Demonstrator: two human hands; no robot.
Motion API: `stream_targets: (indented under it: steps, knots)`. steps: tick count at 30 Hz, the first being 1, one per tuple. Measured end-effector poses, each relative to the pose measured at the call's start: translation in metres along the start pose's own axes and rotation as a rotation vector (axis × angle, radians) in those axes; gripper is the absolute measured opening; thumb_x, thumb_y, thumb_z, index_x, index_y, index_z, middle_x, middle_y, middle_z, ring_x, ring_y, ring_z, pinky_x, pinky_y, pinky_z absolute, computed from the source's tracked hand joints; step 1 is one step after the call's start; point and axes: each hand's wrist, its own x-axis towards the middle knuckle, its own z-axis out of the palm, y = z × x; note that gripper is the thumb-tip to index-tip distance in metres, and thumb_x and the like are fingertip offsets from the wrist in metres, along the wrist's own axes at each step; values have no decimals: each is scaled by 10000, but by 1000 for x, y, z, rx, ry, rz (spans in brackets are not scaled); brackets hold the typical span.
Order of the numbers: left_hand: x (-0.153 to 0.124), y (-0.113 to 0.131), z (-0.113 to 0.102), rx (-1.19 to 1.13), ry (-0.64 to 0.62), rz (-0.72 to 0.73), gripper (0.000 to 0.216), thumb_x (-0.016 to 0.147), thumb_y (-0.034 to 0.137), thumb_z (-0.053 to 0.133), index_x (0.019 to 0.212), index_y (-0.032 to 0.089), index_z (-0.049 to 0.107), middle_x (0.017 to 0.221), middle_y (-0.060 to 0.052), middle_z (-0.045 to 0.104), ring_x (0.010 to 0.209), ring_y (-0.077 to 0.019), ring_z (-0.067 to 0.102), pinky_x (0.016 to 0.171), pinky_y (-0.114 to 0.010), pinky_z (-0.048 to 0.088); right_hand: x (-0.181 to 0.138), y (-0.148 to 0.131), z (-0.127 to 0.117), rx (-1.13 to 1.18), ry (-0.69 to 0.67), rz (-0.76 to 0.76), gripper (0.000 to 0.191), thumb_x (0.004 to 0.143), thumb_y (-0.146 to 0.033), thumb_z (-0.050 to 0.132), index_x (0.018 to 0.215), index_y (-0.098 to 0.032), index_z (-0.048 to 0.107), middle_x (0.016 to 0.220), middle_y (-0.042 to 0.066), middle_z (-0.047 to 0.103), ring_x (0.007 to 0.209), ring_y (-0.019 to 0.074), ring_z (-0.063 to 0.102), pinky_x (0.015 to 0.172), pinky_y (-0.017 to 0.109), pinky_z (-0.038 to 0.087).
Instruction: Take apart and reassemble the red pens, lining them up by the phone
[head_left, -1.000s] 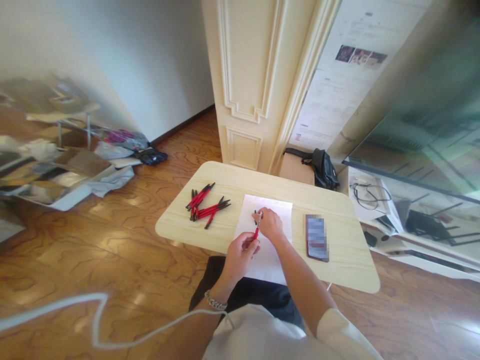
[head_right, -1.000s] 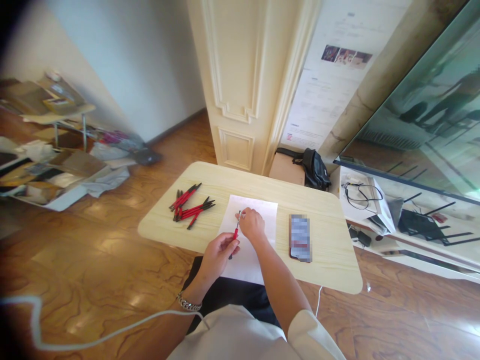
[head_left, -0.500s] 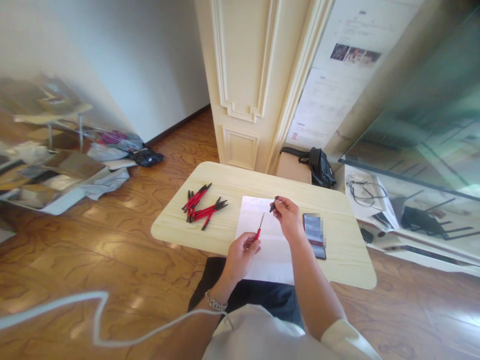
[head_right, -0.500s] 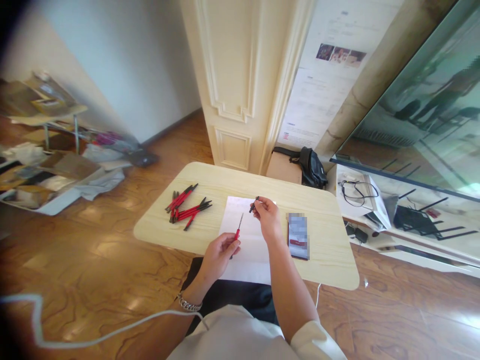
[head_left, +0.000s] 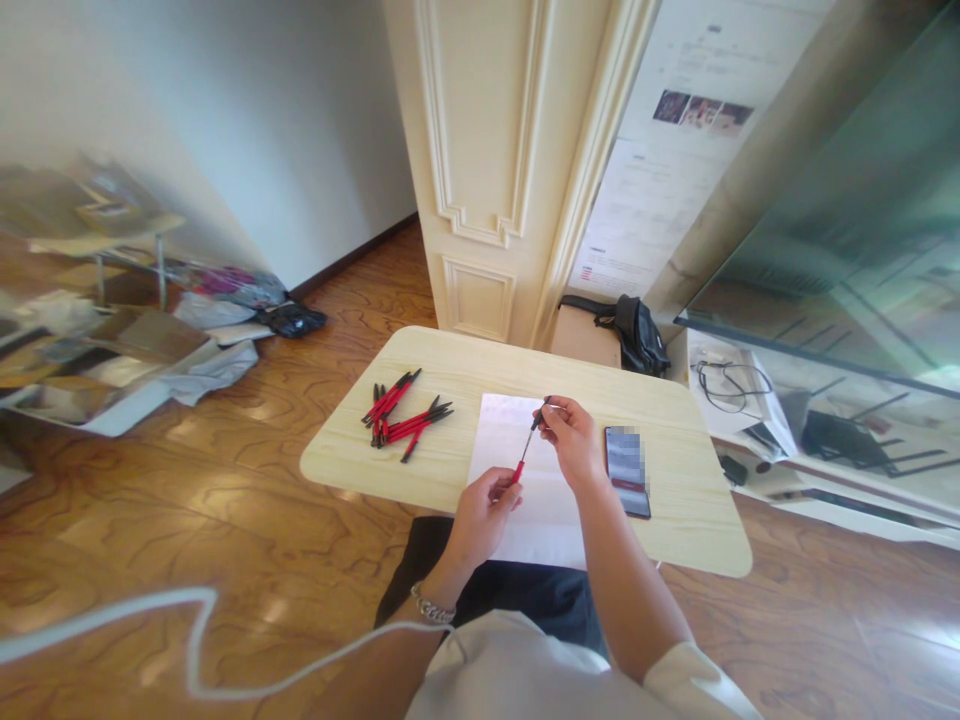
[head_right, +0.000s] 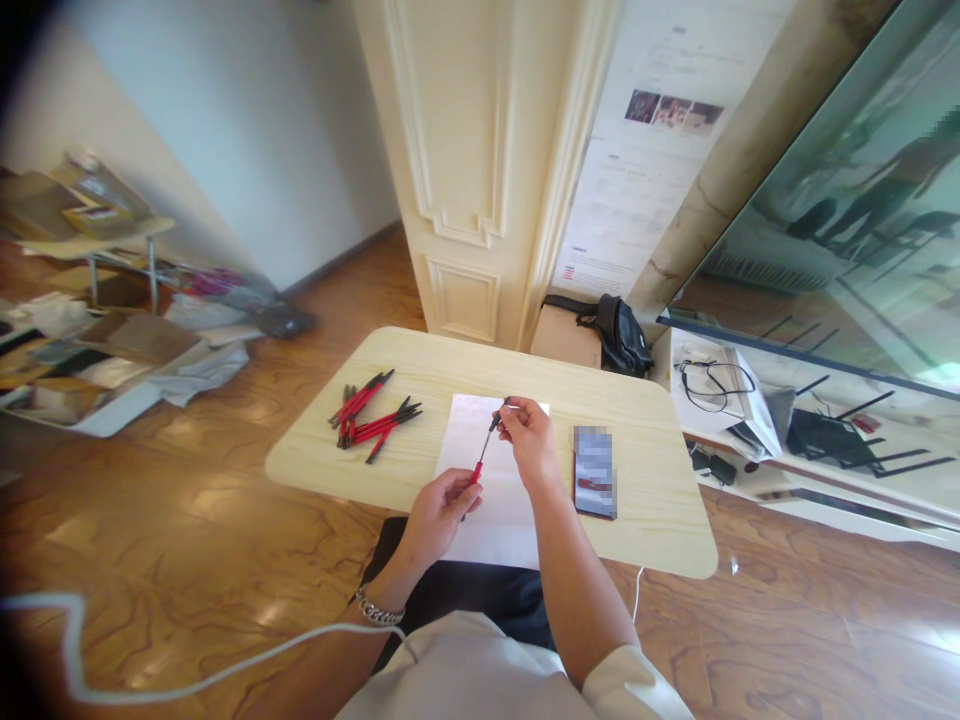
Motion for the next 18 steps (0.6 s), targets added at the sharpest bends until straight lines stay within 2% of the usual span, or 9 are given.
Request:
stream_targets:
  steps: [12, 18]
  knots:
    - [2, -2, -1, -34, -7, 2, 273, 813, 387, 624, 958, 156, 626, 843, -56, 656, 696, -150, 631, 661, -278, 527, -18, 15, -5, -199, -151, 14, 291, 750, -386, 666, 948, -191, 580, 773, 45, 685, 619, 133, 563, 563, 265, 437]
    - [2, 1, 0, -43, -18, -15, 296, 792, 398, 642, 946, 145, 631, 834, -59, 656, 659, -143, 622, 629, -268, 518, -25, 18, -8, -217, -165, 26, 293, 755, -390, 659, 952, -190, 574, 783, 46, 685, 617, 136, 564, 557, 268, 438]
